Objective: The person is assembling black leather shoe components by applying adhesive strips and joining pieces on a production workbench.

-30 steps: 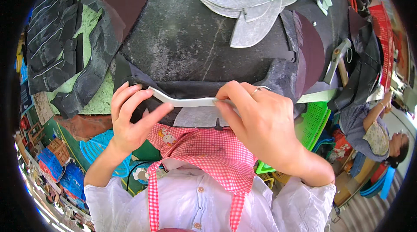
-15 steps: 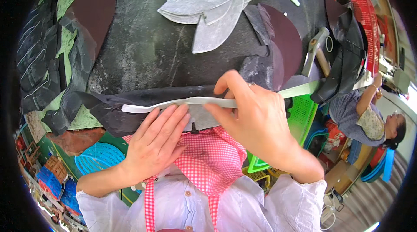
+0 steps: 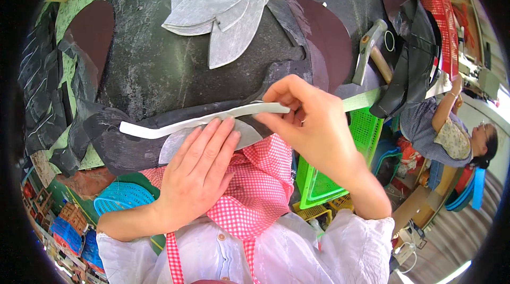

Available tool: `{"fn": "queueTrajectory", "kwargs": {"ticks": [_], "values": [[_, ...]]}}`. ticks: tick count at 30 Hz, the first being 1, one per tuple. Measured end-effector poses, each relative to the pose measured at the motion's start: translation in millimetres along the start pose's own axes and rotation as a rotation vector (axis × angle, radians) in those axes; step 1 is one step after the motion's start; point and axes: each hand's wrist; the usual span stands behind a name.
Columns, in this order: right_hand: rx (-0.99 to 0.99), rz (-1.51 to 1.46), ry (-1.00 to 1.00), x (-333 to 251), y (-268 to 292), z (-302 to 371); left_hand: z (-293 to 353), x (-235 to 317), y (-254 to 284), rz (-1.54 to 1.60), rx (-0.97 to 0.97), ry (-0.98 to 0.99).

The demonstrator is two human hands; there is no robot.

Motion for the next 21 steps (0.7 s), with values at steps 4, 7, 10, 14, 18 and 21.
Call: {"fn": "queueTrajectory", "kwargs": {"ticks": [4, 7, 10, 14, 18, 21], "values": [[0.052, -0.177, 0.053, 4.8, 7.0, 0.2, -0.8, 4.3, 1.7, -0.055, -0.001, -0.008], [0.045, -0.067, 0.047, 6.4, 6.3, -9.5, -6.5, 6.8, 4.8, -0.100, 0.006, -0.005], [0.079, 0.154, 0.209, 8.5, 6.1, -17.3, -22.1, 9.4, 7.6, -0.163, -0.027, -0.013], [0.086, 0.100, 0.219, 8.5, 9.3, -20.4, -30.0, 7.9, 0.8, -0.153, 0.014, -0.011], [0.029, -0.128, 0.076, 18.0, 11.7, -21.7, -42.4, 8.5, -0.2, -0.133, 0.090, 0.024], [0.019, -0.137, 0.093, 20.0, 13.8, -23.2, -53.2, 9.7, -1.1, -0.098, 0.094, 0.068]]}}
Point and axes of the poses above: each hand's wrist, its own z-axis away from the middle knuckle, its own y-axis out of the back of the hand, x = y × z, and after that the axes turned 4 degrees about -y, right-handed
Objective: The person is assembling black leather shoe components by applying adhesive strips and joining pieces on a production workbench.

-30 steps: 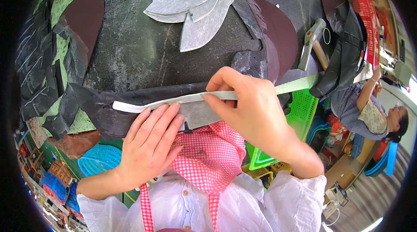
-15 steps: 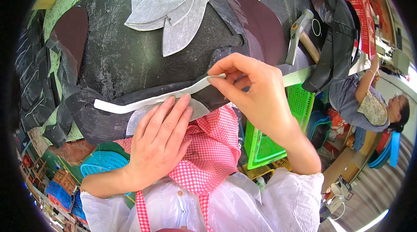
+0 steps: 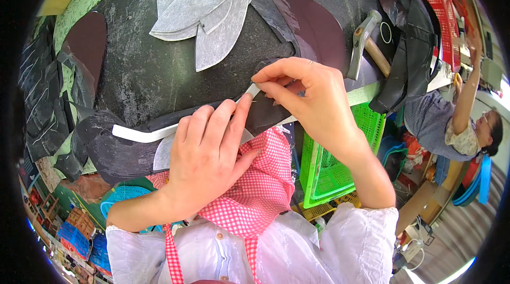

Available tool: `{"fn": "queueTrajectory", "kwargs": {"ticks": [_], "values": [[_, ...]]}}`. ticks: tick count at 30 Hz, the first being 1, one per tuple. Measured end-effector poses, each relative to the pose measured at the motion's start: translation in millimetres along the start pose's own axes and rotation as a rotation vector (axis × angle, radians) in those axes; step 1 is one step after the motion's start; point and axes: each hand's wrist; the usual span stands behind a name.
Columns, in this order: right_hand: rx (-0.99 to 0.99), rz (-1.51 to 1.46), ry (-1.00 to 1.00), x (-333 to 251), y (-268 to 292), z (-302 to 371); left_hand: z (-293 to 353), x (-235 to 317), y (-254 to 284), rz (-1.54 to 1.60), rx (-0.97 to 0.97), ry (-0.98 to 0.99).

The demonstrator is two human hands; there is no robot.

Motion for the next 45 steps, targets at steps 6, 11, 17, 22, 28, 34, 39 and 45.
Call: {"fn": "queueTrajectory", "kwargs": {"ticks": [6, 11, 17, 22, 28, 34, 39, 45], "values": [[0.091, 0.219, 0.155, -5.7, 0.4, -14.9, -2.8, -3.0, -8.4, -0.085, 0.026, -0.005], [0.015, 0.362, 0.064, -5.1, 12.1, -26.7, 5.1, -8.2, -2.3, -0.142, 0.011, -0.075], [-0.104, 0.205, 0.485, 0.1, 12.3, 5.6, 46.0, -51.4, 46.0, 0.138, 0.066, -0.104], [-0.023, 0.448, 0.885, 3.5, -13.4, -2.7, 32.5, -68.2, 61.7, 0.120, 0.144, -0.276], [0.155, 0.426, 0.972, -34.9, 26.5, 1.1, 10.3, -78.7, 102.8, 0.028, 0.311, -0.327], [0.120, 0.872, 0.854, -22.5, 26.7, 33.9, 23.9, -50.1, 64.3, -0.286, 0.296, -0.397], [-0.036, 0.512, 0.712, -25.7, 5.3, 45.5, 59.5, -39.4, 29.1, -0.174, 0.107, -0.281], [-0.396, 0.523, 0.344, -48.0, -20.2, -26.9, 54.0, -43.6, 36.6, -0.153, 0.228, -0.339]]}}
Point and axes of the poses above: each hand's wrist, its own z-axis away from the middle knuckle, its own y-axis out of the back of the hand, x = y × z, and after that the axes turned 4 degrees about -y, right-handed
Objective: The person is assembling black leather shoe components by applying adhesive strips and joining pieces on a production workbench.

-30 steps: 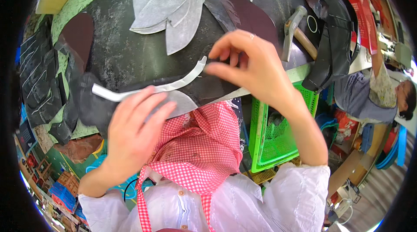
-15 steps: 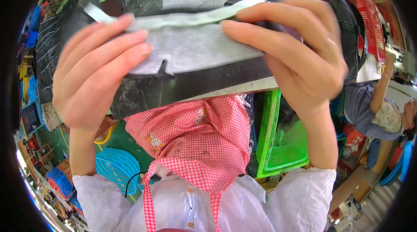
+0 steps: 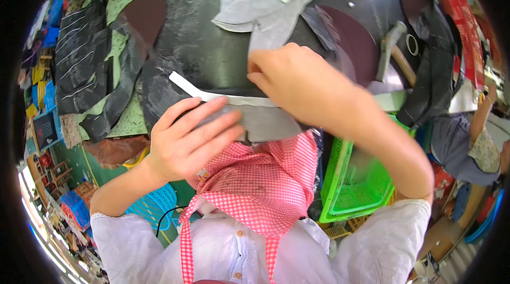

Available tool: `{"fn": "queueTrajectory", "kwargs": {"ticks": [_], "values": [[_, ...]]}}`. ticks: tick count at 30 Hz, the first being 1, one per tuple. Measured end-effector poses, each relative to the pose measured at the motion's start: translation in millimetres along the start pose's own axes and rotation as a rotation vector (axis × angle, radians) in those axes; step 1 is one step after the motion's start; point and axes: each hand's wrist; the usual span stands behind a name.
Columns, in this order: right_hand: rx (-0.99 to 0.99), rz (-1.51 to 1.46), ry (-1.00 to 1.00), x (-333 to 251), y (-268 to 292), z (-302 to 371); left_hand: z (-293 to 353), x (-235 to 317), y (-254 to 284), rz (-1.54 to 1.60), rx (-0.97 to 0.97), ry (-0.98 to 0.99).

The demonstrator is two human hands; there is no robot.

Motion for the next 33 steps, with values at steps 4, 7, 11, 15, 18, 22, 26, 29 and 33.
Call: {"fn": "queueTrajectory", "kwargs": {"ticks": [4, 7, 11, 15, 18, 22, 26, 29, 33], "values": [[-0.635, -0.340, -0.069, 22.5, 35.1, -20.5, -12.6, 3.2, 22.3, -0.029, 0.111, -0.078], [-0.991, -1.165, -0.316, 39.1, 24.6, -18.7, -14.4, 3.9, 16.7, 0.008, 0.161, -0.099], [-0.646, -1.194, -0.536, 27.0, 27.6, -10.8, -12.8, 1.9, 13.4, 0.066, 0.206, -0.064], [-0.053, -0.125, 0.035, 6.3, 39.9, -18.4, -4.5, 5.7, 8.8, 0.088, 0.057, 0.031], [0.141, -0.059, 0.260, -1.0, 18.5, -20.4, -1.3, 5.8, -7.4, 0.052, -0.002, 0.088], [0.003, 0.000, 0.179, -7.0, 12.8, -18.9, -0.7, 7.5, -15.4, 0.044, -0.108, 0.092], [0.079, 0.138, 0.269, -27.5, 5.4, 2.0, -7.0, 11.0, -11.3, 0.090, -0.128, 0.141], [0.224, 0.263, 0.182, -41.8, -27.7, 32.5, -9.8, 9.1, -11.0, 0.120, -0.133, 0.141], [0.500, 0.185, 0.195, -26.8, -62.4, 47.6, -5.0, 4.6, -15.5, 0.146, -0.102, 0.115]]}}
Point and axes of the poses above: each hand's wrist, its own z-axis away from the middle knuckle, its own y-axis out of the back of the hand, x = y × z, and after that the axes turned 4 degrees about -y, right-handed
